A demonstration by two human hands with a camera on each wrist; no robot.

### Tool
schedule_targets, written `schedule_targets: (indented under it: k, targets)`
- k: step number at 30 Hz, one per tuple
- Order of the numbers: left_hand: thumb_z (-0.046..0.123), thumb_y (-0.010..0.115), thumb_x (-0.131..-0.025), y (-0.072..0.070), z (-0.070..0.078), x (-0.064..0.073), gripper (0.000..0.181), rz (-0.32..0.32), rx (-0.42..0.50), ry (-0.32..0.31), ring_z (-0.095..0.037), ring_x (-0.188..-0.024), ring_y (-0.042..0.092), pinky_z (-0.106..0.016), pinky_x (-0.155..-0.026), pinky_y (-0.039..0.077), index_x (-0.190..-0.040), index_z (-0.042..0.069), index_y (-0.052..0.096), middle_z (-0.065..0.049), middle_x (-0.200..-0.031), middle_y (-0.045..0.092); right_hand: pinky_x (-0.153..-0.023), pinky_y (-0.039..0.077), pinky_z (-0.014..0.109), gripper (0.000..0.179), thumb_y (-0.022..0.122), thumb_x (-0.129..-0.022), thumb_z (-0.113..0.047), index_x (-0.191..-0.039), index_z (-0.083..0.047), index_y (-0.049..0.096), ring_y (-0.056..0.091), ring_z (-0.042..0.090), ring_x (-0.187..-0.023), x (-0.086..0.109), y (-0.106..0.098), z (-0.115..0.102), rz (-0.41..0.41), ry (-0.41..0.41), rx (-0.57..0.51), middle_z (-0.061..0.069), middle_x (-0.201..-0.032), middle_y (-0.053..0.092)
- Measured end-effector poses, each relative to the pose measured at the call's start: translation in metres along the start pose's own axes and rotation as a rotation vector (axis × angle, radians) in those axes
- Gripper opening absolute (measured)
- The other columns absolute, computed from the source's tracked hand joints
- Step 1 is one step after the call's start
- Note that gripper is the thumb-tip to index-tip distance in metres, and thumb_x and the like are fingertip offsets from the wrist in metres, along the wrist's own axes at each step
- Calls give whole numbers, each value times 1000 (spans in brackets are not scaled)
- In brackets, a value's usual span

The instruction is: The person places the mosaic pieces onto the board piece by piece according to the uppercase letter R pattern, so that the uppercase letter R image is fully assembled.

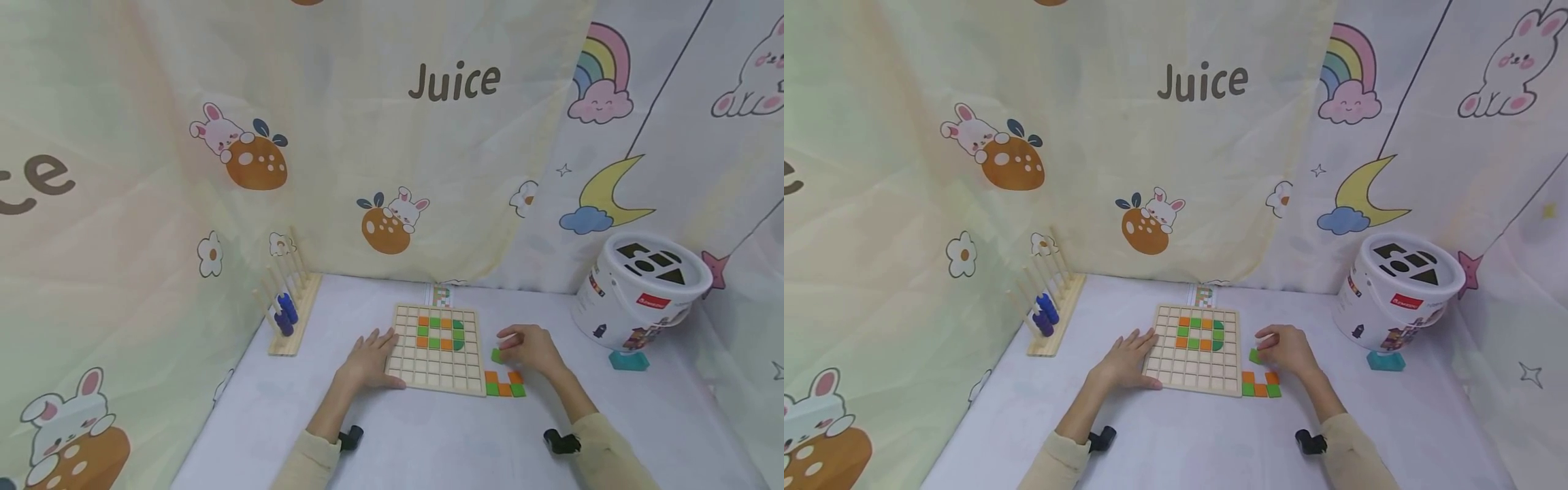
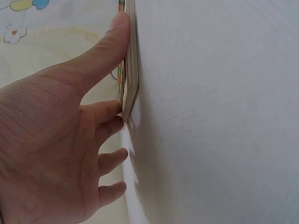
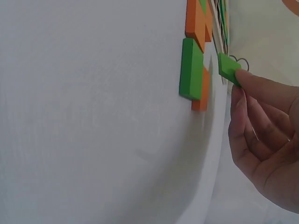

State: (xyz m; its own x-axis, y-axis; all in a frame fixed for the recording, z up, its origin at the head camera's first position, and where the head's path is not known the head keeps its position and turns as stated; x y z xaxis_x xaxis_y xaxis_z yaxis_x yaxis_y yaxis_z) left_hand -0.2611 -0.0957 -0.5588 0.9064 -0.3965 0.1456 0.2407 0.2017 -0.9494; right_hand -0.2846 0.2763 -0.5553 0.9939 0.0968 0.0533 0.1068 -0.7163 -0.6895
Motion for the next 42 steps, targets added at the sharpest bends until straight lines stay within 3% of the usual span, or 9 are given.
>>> schedule_targets:
  k: [6,20,42]
  targets:
    - [71,81,-72,1,-2,-2,118,4,-4,1,-38,-158,23,-61,-127,20,-163,11,35,-8,-171,28,-69,58,32,37,87,-84,-8,-118,-3,75,72,16,-78,-1,-2,-13,48,-52,-22,1,-88,78]
    - [71,81,-72,4,-3,-2,118,9,-4,0,-38,-157,23,-62,-126,22,-163,11,36,-7,-171,29,-71,53,32,37,89,-84,-15,-118,-6,76,73,15,-78,-14,12,-40,35,-63,-52,-1,-86,78]
    - [69,82,-75,5,-2,-4,117,-10,-19,-11,-37,-158,21,-61,-127,20,-165,14,33,-6,-172,26,-78,61,36,38,90,-82,-9,-116,-4,76,73,14,-77,-31,62,-85,-41,-107,-121,0,-85,78]
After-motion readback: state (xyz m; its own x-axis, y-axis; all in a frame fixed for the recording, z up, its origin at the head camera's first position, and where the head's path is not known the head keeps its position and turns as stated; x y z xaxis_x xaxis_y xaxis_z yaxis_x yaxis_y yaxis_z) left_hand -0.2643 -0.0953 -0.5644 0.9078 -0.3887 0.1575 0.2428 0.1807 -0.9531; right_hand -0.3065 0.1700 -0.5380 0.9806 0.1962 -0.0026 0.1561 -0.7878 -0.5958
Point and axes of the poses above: each hand's wrist, its own x-axis away from the middle knuckle, its own y-axis out of the palm, z = x × y, the point moved 4 cm from there along -x, towards the middle knuckle
